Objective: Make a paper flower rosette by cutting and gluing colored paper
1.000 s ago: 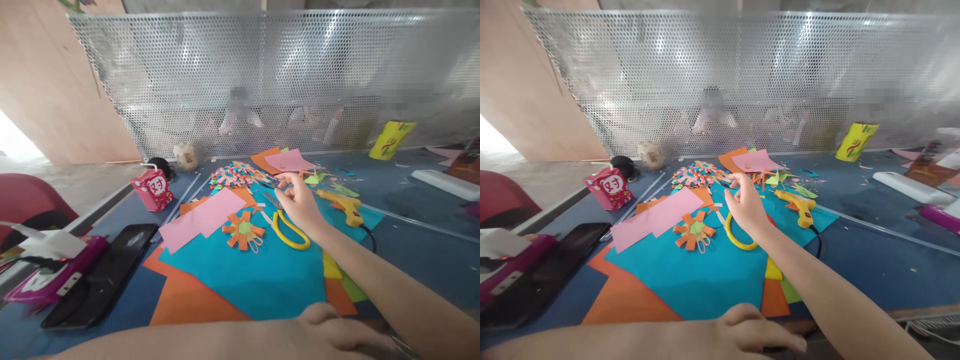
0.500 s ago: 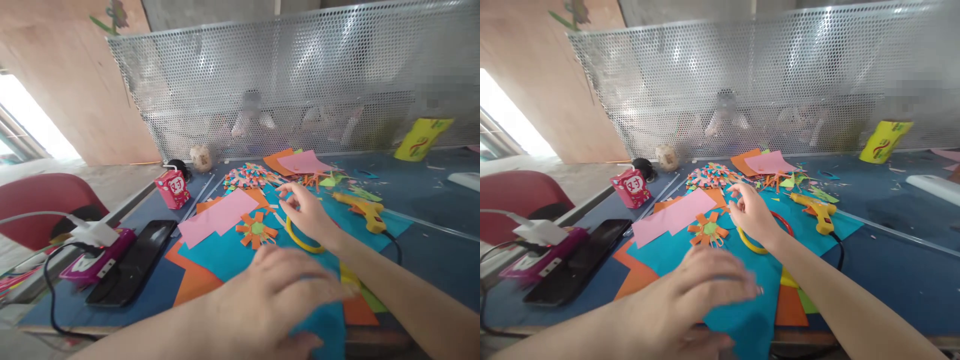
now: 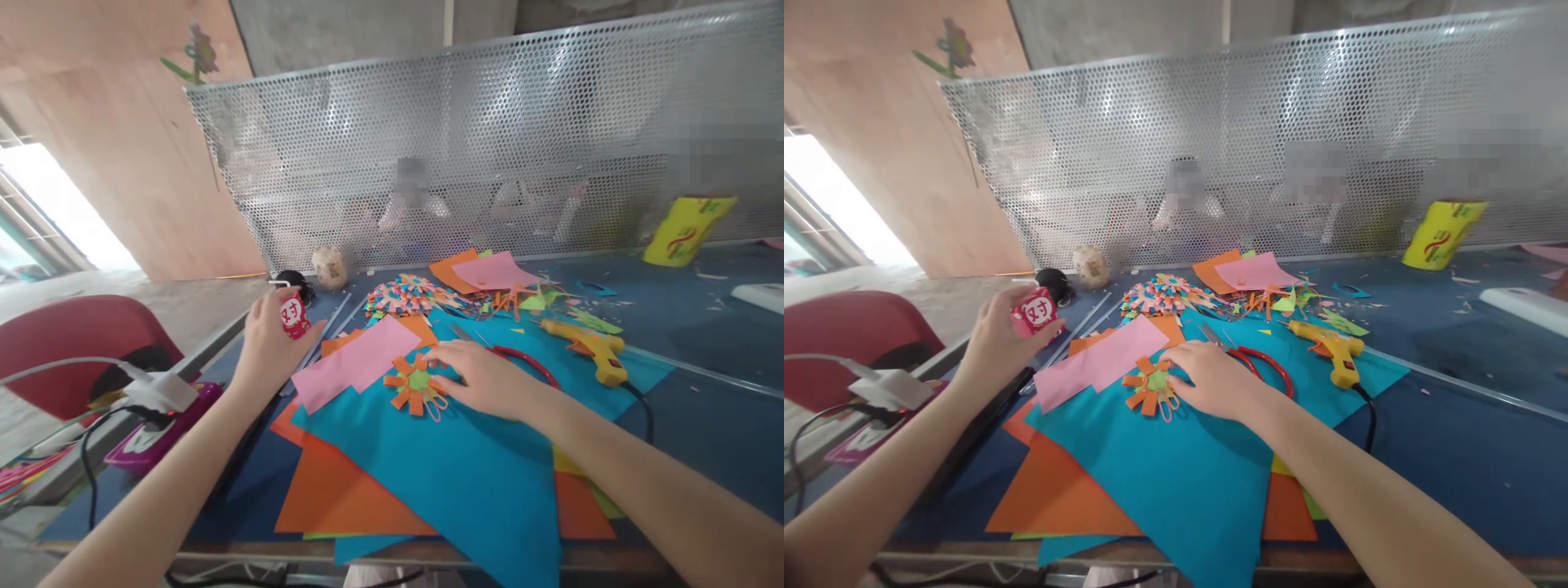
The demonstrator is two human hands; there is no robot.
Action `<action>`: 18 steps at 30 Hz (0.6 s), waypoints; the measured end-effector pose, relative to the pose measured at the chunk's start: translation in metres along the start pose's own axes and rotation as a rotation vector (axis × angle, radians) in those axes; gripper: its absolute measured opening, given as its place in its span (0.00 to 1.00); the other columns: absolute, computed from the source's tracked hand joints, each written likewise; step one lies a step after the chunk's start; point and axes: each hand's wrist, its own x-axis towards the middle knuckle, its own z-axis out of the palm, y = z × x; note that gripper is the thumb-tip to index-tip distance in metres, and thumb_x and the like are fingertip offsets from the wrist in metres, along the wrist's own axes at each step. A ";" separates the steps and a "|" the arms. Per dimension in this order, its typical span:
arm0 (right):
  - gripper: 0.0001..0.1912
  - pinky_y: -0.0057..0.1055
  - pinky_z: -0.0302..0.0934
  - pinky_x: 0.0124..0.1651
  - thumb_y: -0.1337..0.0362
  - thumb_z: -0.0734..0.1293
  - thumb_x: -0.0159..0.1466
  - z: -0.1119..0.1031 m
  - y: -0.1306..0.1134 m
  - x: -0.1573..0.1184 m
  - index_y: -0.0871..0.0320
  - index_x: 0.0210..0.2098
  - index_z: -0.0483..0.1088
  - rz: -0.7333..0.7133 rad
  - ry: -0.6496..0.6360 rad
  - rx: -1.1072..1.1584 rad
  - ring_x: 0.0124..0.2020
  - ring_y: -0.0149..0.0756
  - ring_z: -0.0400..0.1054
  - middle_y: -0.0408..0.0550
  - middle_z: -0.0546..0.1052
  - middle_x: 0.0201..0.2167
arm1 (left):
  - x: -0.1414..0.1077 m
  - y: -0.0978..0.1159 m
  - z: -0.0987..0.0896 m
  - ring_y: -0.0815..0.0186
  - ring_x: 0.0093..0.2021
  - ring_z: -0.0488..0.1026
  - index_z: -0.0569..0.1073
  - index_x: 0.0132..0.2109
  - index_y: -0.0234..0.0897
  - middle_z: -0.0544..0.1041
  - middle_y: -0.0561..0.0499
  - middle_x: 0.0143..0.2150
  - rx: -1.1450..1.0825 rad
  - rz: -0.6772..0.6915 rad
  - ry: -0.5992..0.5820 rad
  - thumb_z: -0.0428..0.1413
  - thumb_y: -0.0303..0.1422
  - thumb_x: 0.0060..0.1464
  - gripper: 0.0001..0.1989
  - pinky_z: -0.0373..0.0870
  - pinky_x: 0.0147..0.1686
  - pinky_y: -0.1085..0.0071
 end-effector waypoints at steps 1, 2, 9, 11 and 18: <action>0.15 0.44 0.58 0.49 0.67 0.62 0.60 0.000 0.000 0.000 0.53 0.47 0.68 -0.002 -0.005 -0.005 0.47 0.44 0.66 0.49 0.75 0.45 | 0.006 -0.007 0.003 0.50 0.60 0.53 0.55 0.57 0.28 0.60 0.36 0.57 0.044 -0.095 0.041 0.54 0.42 0.49 0.33 0.53 0.56 0.53; 0.16 0.44 0.58 0.49 0.67 0.61 0.60 0.000 0.000 0.000 0.53 0.47 0.67 -0.003 -0.007 -0.012 0.48 0.44 0.65 0.49 0.74 0.45 | 0.012 -0.014 0.006 0.47 0.61 0.50 0.52 0.58 0.24 0.55 0.32 0.60 0.065 -0.195 0.041 0.56 0.44 0.47 0.39 0.50 0.57 0.51; 0.16 0.46 0.58 0.50 0.65 0.61 0.61 -0.004 0.001 -0.002 0.56 0.49 0.66 0.005 -0.028 -0.067 0.49 0.46 0.65 0.52 0.73 0.48 | 0.039 -0.043 0.019 0.47 0.61 0.51 0.46 0.59 0.14 0.58 0.31 0.58 0.016 -0.289 0.021 0.48 0.45 0.54 0.39 0.52 0.57 0.54; 0.16 0.46 0.59 0.50 0.64 0.61 0.61 -0.004 0.002 -0.002 0.56 0.48 0.67 0.003 -0.026 -0.080 0.49 0.46 0.65 0.52 0.73 0.47 | 0.041 -0.044 0.014 0.49 0.57 0.59 0.53 0.57 0.17 0.65 0.36 0.54 0.012 -0.293 0.023 0.46 0.45 0.55 0.33 0.56 0.55 0.53; 0.15 0.45 0.60 0.49 0.65 0.60 0.62 -0.005 -0.001 -0.001 0.54 0.49 0.65 0.014 0.046 -0.084 0.47 0.45 0.66 0.51 0.74 0.44 | 0.008 0.001 -0.029 0.61 0.46 0.71 0.61 0.56 0.36 0.71 0.48 0.52 -0.037 -0.169 0.063 0.55 0.38 0.50 0.27 0.66 0.49 0.62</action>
